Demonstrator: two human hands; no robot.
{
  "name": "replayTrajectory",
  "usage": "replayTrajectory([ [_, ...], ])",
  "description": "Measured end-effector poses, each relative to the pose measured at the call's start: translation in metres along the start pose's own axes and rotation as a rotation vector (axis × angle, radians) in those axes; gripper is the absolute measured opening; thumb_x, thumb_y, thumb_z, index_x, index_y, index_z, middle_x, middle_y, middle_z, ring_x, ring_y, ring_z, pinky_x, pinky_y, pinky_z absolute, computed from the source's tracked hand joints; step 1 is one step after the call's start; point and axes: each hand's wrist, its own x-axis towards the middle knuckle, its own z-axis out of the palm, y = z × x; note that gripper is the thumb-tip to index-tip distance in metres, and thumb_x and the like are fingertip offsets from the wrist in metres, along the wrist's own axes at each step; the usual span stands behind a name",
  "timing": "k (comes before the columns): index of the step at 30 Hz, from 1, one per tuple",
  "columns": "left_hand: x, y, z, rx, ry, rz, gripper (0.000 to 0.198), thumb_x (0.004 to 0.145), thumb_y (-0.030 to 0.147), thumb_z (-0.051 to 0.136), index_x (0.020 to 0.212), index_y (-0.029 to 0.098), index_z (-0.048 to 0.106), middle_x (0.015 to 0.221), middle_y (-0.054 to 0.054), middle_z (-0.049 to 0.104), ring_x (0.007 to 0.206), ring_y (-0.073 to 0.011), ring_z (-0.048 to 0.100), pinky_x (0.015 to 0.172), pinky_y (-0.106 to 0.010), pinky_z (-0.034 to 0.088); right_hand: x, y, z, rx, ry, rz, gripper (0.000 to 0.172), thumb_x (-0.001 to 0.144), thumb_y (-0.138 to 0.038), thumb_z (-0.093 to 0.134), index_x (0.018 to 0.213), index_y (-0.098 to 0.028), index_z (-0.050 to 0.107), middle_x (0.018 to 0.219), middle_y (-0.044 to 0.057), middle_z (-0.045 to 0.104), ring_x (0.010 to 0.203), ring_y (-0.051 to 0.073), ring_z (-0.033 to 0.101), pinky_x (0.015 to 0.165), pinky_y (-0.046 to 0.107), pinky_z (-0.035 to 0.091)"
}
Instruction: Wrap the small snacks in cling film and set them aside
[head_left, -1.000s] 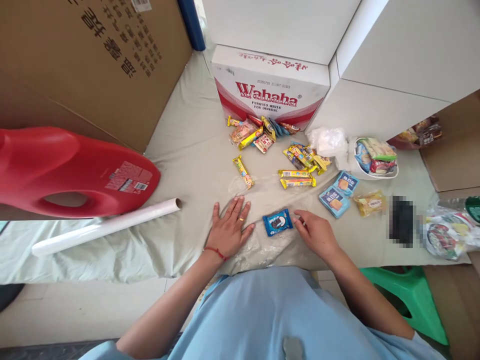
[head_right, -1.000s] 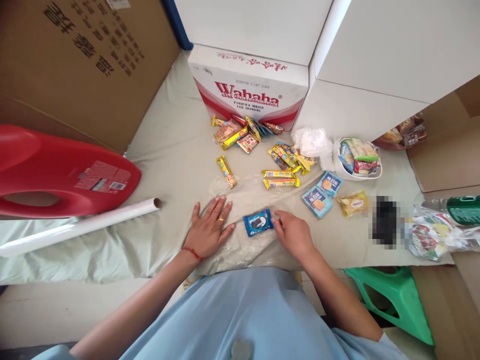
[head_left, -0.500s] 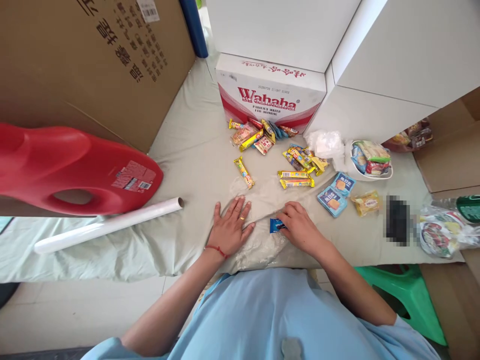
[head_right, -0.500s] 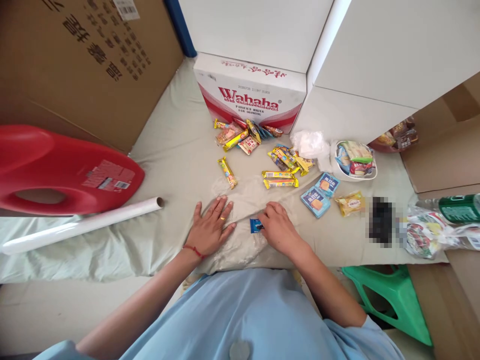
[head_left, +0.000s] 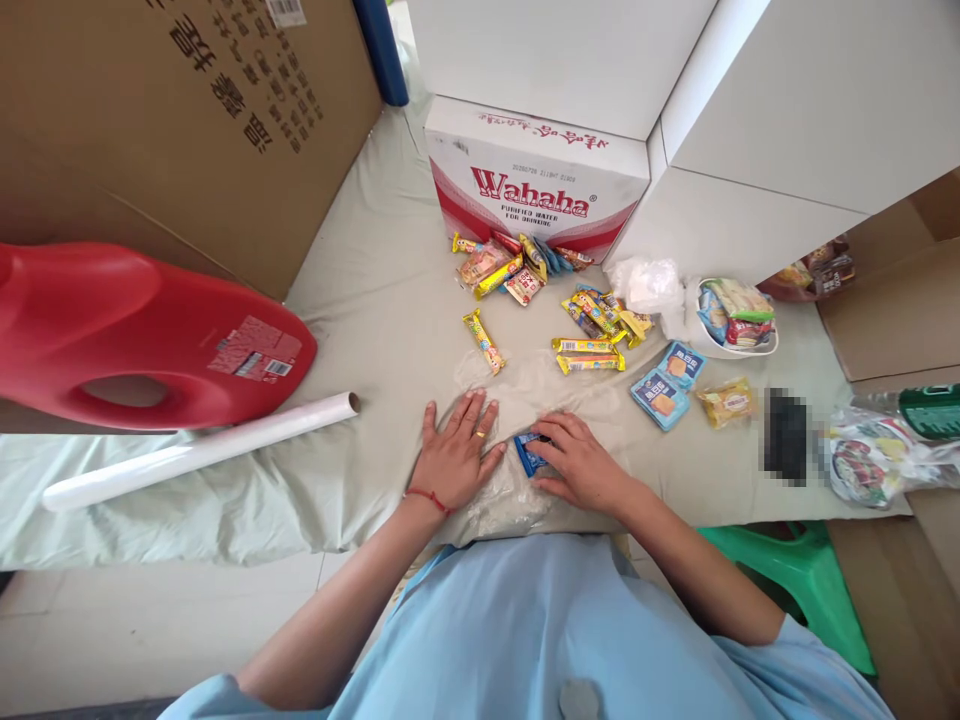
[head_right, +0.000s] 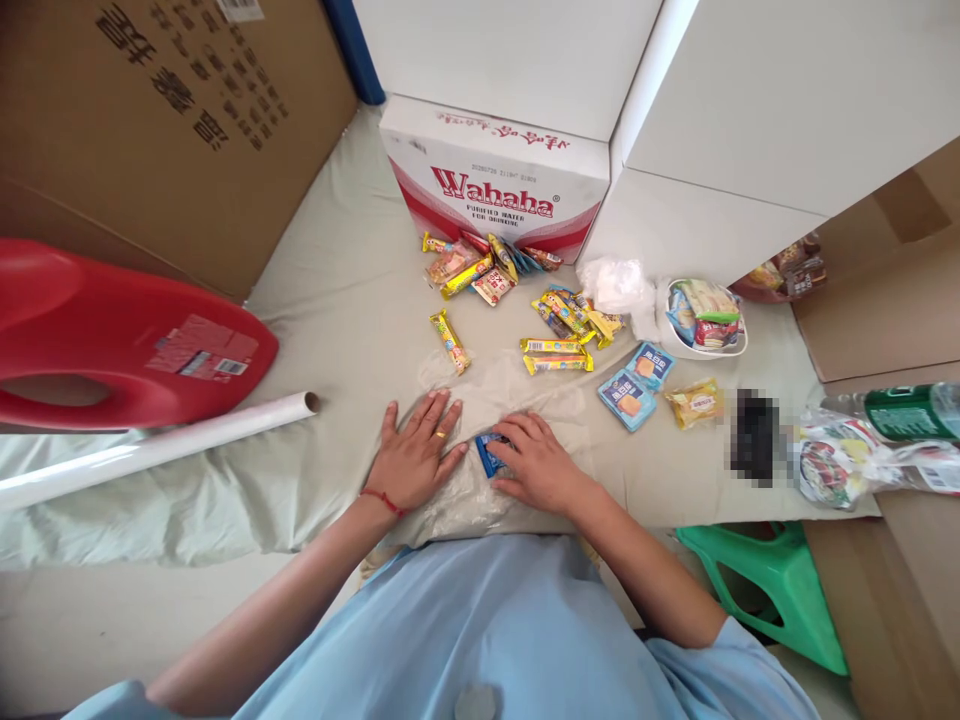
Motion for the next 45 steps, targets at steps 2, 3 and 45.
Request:
replayTrajectory([
  [2, 0.0, 0.0, 0.0, -0.007, 0.0, 0.002, 0.064, 0.105, 0.049, 0.038, 0.162, 0.022, 0.033, 0.171, -0.013, 0.026, 0.158, -0.0298, 0.029, 0.127, -0.066, -0.005, -0.008, -0.002, 0.003, 0.011, 0.006, 0.025, 0.036, 0.094, -0.027, 0.068, 0.13, -0.022, 0.066, 0.139, 0.014, 0.06, 0.137, 0.031, 0.044, 0.116, 0.054, 0.04],
  [3, 0.0, -0.001, 0.0, -0.009, 0.002, 0.003, 0.064, 0.105, 0.049, 0.038, 0.163, 0.022, 0.033, 0.171, -0.013, 0.026, 0.158, -0.0301, 0.029, 0.127, -0.067, -0.004, -0.011, -0.002, 0.003, 0.008, 0.017, 0.051, 0.033, 0.096, -0.022, 0.064, 0.129, -0.022, 0.067, 0.138, 0.013, 0.062, 0.134, 0.03, 0.047, 0.113, 0.052, 0.042],
  [45, 0.0, -0.001, -0.002, -0.047, -0.002, -0.015, 0.062, 0.105, 0.052, 0.037, 0.161, 0.025, 0.036, 0.17, -0.009, 0.03, 0.158, -0.0277, 0.03, 0.129, -0.063, -0.003, 0.149, 0.148, -0.116, -0.39, 0.376, 0.664, 0.029, 0.101, -0.029, 0.051, 0.123, -0.016, 0.064, 0.12, 0.015, 0.069, 0.103, 0.024, 0.063, 0.087, 0.036, 0.048],
])
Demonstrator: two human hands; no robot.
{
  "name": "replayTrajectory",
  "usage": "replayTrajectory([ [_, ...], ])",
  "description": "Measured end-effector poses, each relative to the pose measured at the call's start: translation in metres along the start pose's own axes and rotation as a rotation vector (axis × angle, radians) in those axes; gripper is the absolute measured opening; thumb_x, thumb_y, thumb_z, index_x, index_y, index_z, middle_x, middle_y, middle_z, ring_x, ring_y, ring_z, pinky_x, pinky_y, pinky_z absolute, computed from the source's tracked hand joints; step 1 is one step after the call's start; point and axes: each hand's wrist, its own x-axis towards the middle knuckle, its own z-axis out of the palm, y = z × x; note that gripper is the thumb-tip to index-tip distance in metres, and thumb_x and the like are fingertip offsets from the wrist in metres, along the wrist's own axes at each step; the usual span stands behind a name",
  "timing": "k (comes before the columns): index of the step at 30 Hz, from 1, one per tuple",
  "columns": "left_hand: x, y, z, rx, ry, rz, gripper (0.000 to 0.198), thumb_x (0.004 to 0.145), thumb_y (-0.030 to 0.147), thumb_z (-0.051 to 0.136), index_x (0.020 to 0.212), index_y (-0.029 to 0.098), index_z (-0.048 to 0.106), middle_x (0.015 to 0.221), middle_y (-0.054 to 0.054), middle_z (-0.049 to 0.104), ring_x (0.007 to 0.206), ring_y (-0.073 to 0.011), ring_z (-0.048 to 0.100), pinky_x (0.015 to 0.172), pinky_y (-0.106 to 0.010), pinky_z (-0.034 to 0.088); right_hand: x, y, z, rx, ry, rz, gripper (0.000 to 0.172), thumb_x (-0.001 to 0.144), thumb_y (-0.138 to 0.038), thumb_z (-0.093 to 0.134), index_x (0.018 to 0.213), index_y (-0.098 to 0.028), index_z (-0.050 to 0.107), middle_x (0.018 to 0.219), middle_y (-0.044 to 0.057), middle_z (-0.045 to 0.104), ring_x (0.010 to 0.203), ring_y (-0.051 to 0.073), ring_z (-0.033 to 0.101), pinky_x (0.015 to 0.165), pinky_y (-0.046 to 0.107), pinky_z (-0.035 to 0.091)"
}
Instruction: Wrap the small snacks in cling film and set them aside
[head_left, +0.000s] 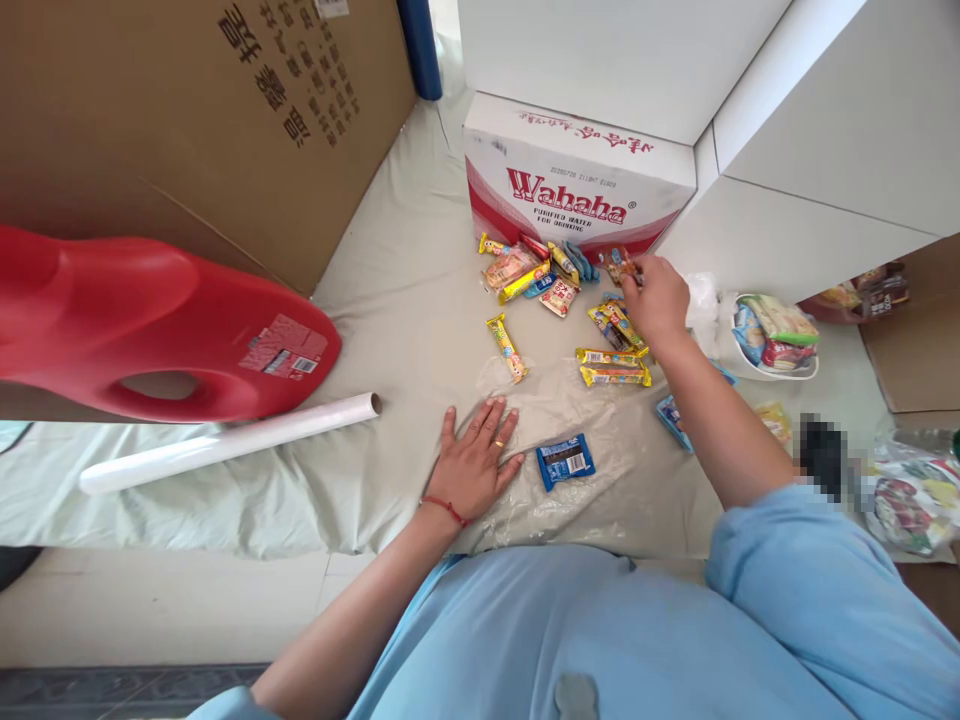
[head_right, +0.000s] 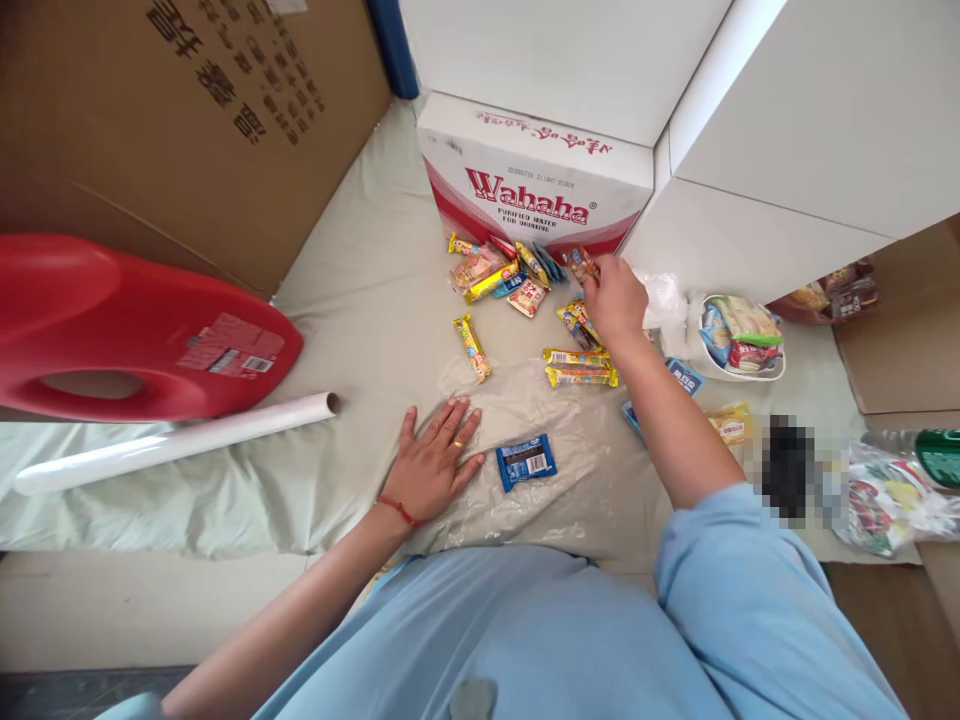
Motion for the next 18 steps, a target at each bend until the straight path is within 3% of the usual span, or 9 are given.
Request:
replayTrajectory([
  [2, 0.0, 0.0, 0.0, -0.001, -0.002, 0.002, 0.062, 0.105, 0.052, 0.038, 0.161, 0.025, 0.037, 0.17, -0.009, 0.03, 0.158, -0.0282, 0.03, 0.129, -0.063, -0.003, -0.048, 0.005, -0.018, 0.156, 0.023, -0.172, 0.027, 0.099, -0.033, 0.055, 0.119, -0.018, 0.065, 0.11, 0.011, 0.072, 0.099, 0.024, 0.066, 0.085, 0.034, 0.05],
  [5, 0.0, -0.001, 0.0, -0.005, -0.005, 0.002, 0.063, 0.105, 0.052, 0.039, 0.161, 0.025, 0.036, 0.17, -0.01, 0.03, 0.158, -0.0289, 0.03, 0.128, -0.063, -0.004, -0.13, 0.002, -0.036, 0.334, -0.129, -0.463, 0.026, 0.1, -0.037, 0.058, 0.117, -0.02, 0.067, 0.107, 0.01, 0.073, 0.096, 0.022, 0.068, 0.083, 0.032, 0.052],
  [9, 0.0, 0.0, 0.0, -0.008, 0.001, 0.003, 0.063, 0.105, 0.05, 0.038, 0.162, 0.025, 0.035, 0.17, -0.011, 0.028, 0.158, -0.0287, 0.03, 0.128, -0.064, -0.005, -0.204, -0.012, -0.037, 0.243, -0.416, -0.571, 0.024, 0.103, -0.033, 0.052, 0.116, -0.023, 0.07, 0.113, 0.012, 0.073, 0.101, 0.023, 0.068, 0.086, 0.035, 0.052],
  [12, 0.0, 0.0, 0.0, -0.001, 0.006, 0.008, 0.063, 0.105, 0.048, 0.04, 0.163, 0.025, 0.032, 0.17, -0.012, 0.029, 0.158, -0.0305, 0.03, 0.128, -0.065, -0.001, -0.218, -0.018, -0.033, 0.184, -0.597, -0.614, 0.022, 0.099, -0.034, 0.061, 0.116, -0.024, 0.07, 0.133, 0.012, 0.065, 0.114, 0.027, 0.064, 0.095, 0.042, 0.052],
  [16, 0.0, 0.002, 0.0, 0.013, 0.009, 0.003, 0.064, 0.105, 0.049, 0.04, 0.163, 0.026, 0.032, 0.17, -0.012, 0.03, 0.157, -0.0309, 0.031, 0.128, -0.065, 0.001, -0.207, -0.024, -0.035, 0.154, -0.653, -0.687, 0.04, 0.089, -0.031, 0.075, 0.126, -0.021, 0.063, 0.159, 0.014, 0.045, 0.134, 0.032, 0.053, 0.104, 0.048, 0.049],
  [18, 0.001, 0.002, 0.001, 0.023, 0.016, -0.001, 0.063, 0.105, 0.048, 0.04, 0.163, 0.025, 0.033, 0.17, -0.012, 0.03, 0.157, -0.0304, 0.031, 0.128, -0.065, 0.0, -0.202, -0.03, -0.037, 0.139, -0.68, -0.73, 0.044, 0.089, -0.025, 0.074, 0.131, -0.02, 0.06, 0.158, 0.015, 0.046, 0.135, 0.031, 0.053, 0.104, 0.048, 0.05],
])
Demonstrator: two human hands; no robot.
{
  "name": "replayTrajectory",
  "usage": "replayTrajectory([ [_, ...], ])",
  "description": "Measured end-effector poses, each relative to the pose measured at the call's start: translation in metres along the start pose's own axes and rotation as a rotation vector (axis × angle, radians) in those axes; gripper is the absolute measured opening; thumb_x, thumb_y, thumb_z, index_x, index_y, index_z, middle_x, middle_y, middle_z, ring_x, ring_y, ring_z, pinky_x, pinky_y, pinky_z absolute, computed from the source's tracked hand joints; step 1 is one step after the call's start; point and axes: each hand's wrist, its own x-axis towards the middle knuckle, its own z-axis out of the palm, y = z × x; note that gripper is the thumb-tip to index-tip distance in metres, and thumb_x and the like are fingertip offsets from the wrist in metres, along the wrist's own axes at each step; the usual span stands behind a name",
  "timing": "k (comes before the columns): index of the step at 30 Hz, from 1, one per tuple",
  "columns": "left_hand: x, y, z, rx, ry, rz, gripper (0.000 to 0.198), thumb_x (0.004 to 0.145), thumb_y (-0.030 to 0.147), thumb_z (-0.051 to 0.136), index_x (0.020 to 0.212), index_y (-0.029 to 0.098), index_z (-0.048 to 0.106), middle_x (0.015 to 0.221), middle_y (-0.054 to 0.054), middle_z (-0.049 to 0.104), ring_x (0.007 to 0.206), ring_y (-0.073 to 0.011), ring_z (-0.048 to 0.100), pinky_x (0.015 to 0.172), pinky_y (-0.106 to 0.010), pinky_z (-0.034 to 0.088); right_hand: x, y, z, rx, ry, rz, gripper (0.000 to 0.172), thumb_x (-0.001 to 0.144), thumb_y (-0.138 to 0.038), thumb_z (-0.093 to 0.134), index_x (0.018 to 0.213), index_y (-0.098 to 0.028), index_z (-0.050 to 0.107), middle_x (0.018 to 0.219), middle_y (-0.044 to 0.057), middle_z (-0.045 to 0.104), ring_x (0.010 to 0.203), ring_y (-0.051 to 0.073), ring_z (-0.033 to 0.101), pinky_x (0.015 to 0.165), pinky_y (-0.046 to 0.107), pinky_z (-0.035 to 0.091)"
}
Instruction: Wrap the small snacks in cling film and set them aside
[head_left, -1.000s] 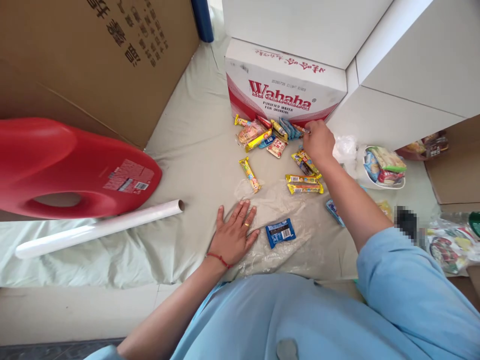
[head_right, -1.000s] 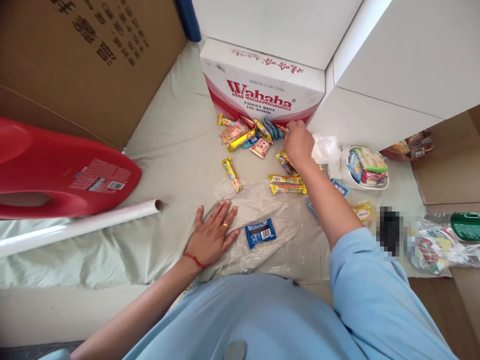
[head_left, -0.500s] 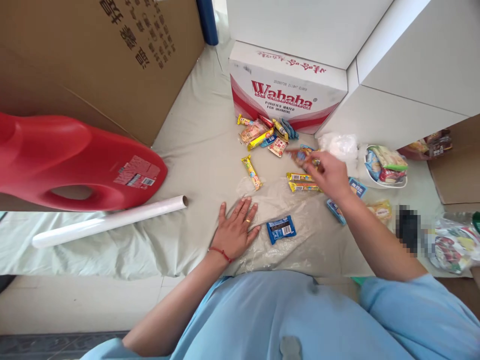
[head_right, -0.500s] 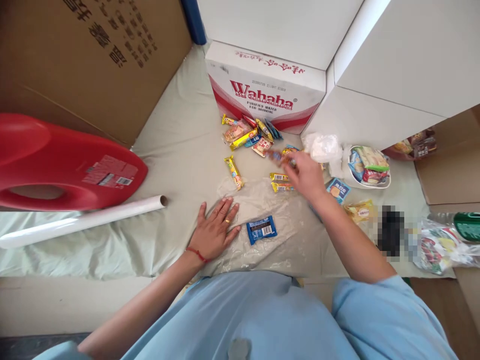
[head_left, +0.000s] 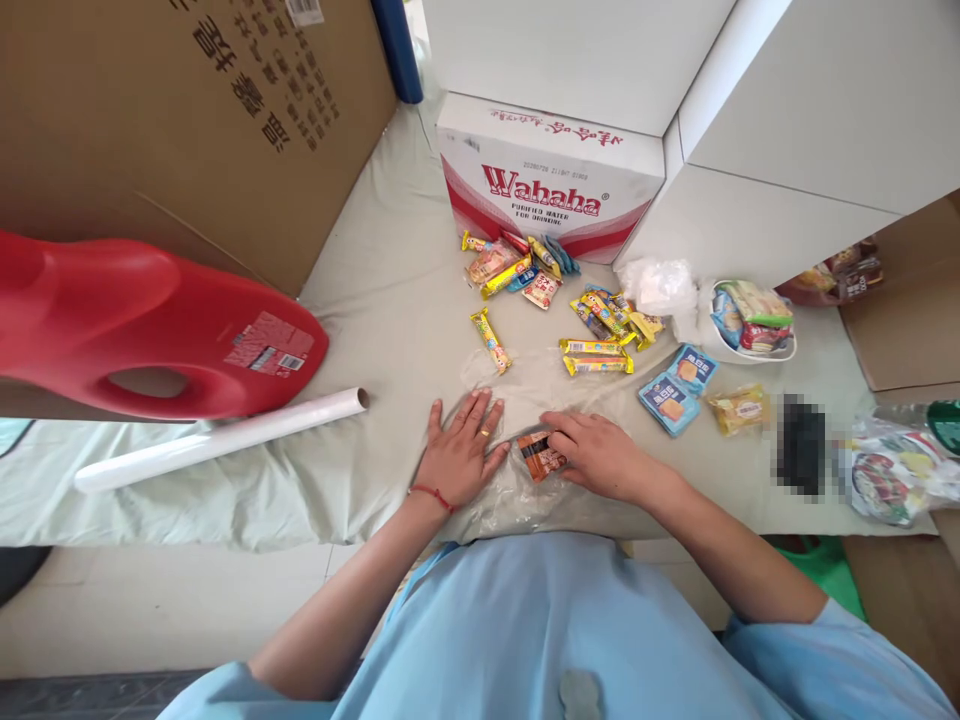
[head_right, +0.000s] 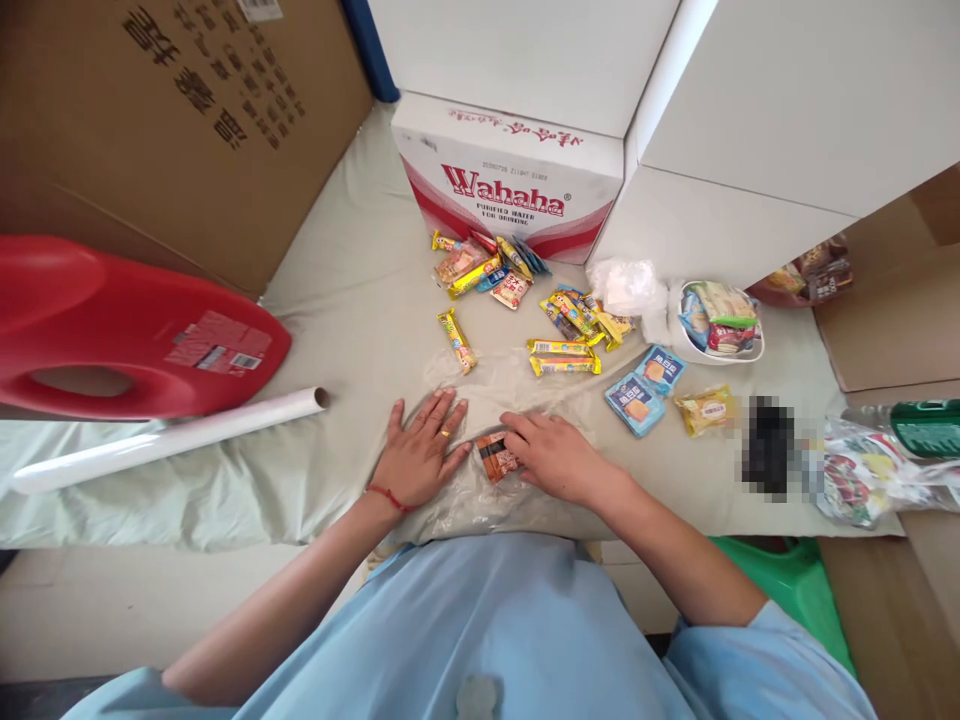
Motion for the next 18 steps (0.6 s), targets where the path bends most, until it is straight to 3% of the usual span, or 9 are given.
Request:
replayTrajectory([
  [6, 0.0, 0.0, 0.001, 0.009, 0.011, 0.008, 0.062, 0.105, 0.049, 0.04, 0.162, 0.025, 0.035, 0.169, -0.012, 0.031, 0.157, -0.0306, 0.032, 0.128, -0.065, 0.001, 0.01, -0.014, -0.005, 0.023, -0.084, 0.095, 0.052, 0.096, -0.027, 0.066, 0.144, -0.02, 0.049, 0.136, 0.013, 0.063, 0.111, 0.026, 0.068, 0.089, 0.038, 0.055],
  [13, 0.0, -0.001, 0.003, 0.021, 0.007, 0.01, 0.062, 0.105, 0.05, 0.038, 0.163, 0.025, 0.034, 0.17, -0.012, 0.029, 0.157, -0.0292, 0.031, 0.127, -0.065, -0.002, 0.014, -0.019, 0.005, -0.106, -0.058, 0.139, 0.04, 0.104, -0.02, 0.047, 0.143, -0.019, 0.051, 0.134, 0.015, 0.063, 0.114, 0.027, 0.065, 0.091, 0.037, 0.052],
  [18, 0.0, 0.001, 0.003, 0.002, 0.005, -0.001, 0.064, 0.105, 0.049, 0.04, 0.164, 0.027, 0.03, 0.17, -0.012, 0.029, 0.157, -0.0307, 0.031, 0.127, -0.066, 0.0, 0.01, -0.016, -0.003, -0.105, -0.085, 0.234, 0.043, 0.102, -0.024, 0.052, 0.144, -0.019, 0.05, 0.133, 0.016, 0.064, 0.108, 0.027, 0.068, 0.087, 0.035, 0.052],
])
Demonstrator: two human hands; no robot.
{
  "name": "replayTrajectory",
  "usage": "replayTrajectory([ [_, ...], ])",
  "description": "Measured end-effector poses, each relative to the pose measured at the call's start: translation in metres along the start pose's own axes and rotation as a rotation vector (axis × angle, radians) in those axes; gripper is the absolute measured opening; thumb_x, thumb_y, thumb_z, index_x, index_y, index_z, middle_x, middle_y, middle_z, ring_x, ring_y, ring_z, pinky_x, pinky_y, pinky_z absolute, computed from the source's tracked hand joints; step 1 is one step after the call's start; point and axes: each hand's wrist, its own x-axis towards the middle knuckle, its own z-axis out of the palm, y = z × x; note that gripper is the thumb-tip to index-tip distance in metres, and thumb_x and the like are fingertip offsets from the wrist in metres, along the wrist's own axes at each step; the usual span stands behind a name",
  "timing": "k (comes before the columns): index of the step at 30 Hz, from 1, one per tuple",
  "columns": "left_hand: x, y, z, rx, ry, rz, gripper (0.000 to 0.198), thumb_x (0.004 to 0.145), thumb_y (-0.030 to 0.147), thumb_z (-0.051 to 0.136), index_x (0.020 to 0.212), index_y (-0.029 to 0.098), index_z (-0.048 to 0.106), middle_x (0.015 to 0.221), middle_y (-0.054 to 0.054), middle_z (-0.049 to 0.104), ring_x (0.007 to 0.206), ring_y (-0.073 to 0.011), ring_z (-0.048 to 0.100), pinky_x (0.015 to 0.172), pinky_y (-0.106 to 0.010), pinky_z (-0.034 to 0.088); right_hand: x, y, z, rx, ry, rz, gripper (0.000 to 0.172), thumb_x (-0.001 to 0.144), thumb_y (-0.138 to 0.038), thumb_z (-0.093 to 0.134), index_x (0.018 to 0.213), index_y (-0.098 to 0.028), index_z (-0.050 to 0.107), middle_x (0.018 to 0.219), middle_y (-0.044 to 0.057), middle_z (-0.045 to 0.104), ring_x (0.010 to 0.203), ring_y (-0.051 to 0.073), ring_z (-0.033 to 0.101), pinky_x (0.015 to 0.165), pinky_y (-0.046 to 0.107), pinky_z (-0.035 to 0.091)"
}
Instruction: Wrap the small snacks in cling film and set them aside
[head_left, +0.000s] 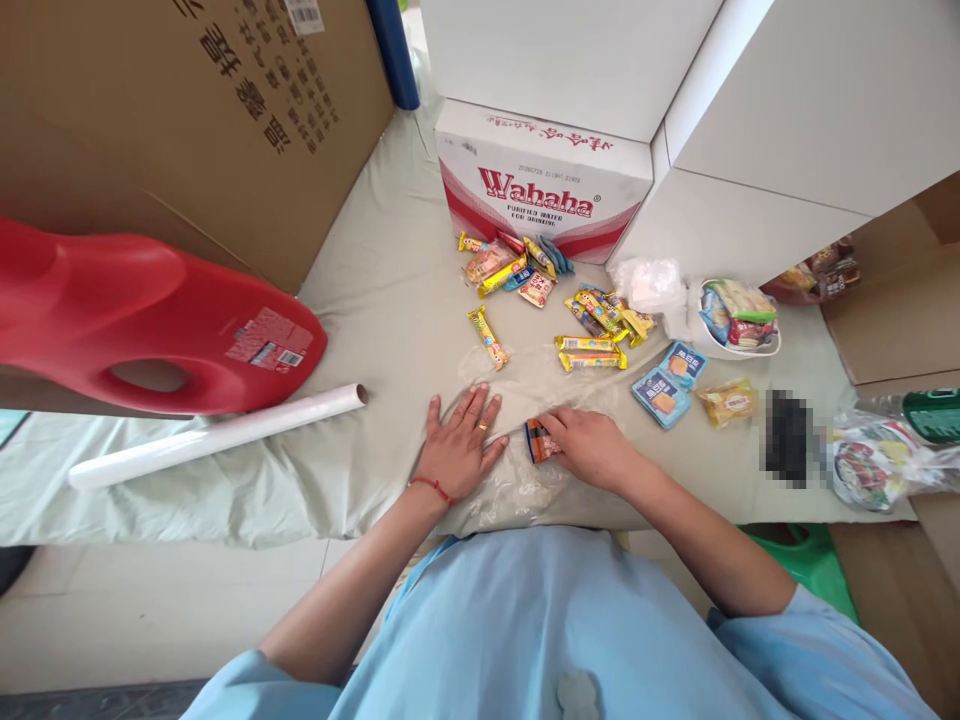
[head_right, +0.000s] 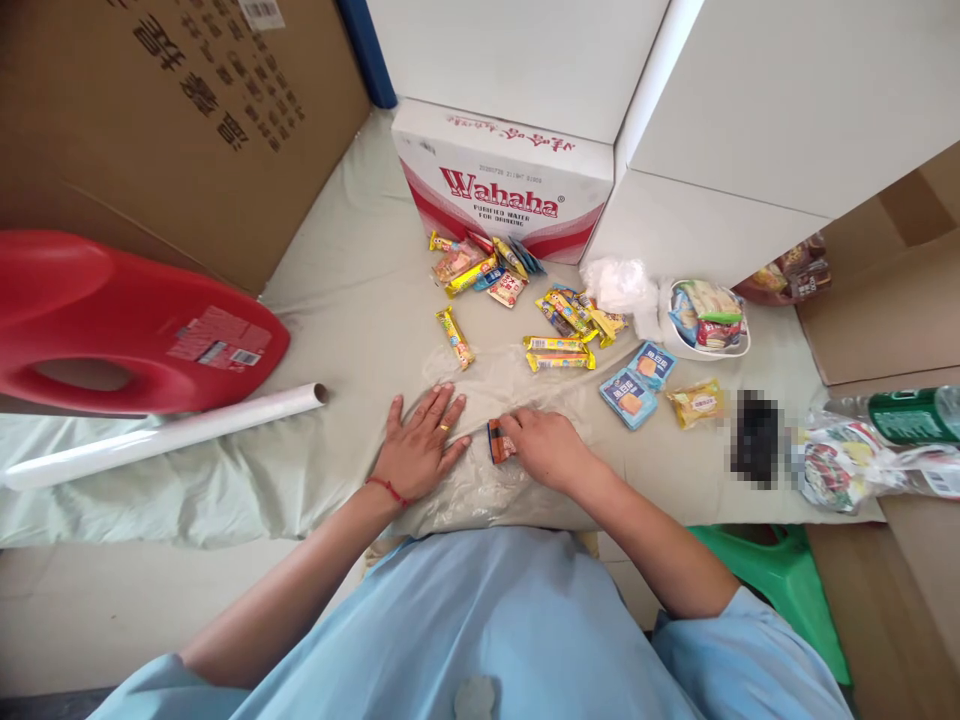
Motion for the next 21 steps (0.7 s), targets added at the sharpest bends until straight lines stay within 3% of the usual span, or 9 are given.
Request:
replayTrajectory([
  [6, -0.001, -0.001, 0.002, -0.01, 0.011, 0.011, 0.064, 0.105, 0.05, 0.038, 0.164, 0.026, 0.029, 0.171, -0.012, 0.028, 0.158, -0.0299, 0.03, 0.127, -0.067, -0.001, 0.01, -0.002, -0.018, -0.008, 0.066, 0.02, 0.051, 0.098, -0.029, 0.058, 0.146, -0.02, 0.047, 0.132, 0.014, 0.063, 0.107, 0.028, 0.067, 0.082, 0.035, 0.052],
  [11, -0.001, -0.002, 0.002, 0.001, 0.011, 0.01, 0.063, 0.106, 0.051, 0.036, 0.162, 0.024, 0.033, 0.171, -0.011, 0.027, 0.158, -0.028, 0.029, 0.127, -0.066, -0.003, 0.024, -0.01, -0.011, -0.055, 0.035, 0.009, 0.036, 0.104, -0.025, 0.047, 0.139, -0.02, 0.052, 0.124, 0.014, 0.065, 0.102, 0.027, 0.069, 0.08, 0.034, 0.051],
  [21, 0.0, -0.003, 0.004, 0.001, 0.0, 0.001, 0.065, 0.105, 0.052, 0.037, 0.163, 0.024, 0.031, 0.17, -0.013, 0.029, 0.157, -0.03, 0.03, 0.126, -0.068, -0.001, 0.024, -0.007, -0.009, -0.047, 0.028, 0.032, 0.037, 0.103, -0.025, 0.047, 0.14, -0.021, 0.051, 0.123, 0.015, 0.065, 0.103, 0.027, 0.069, 0.08, 0.033, 0.052],
])
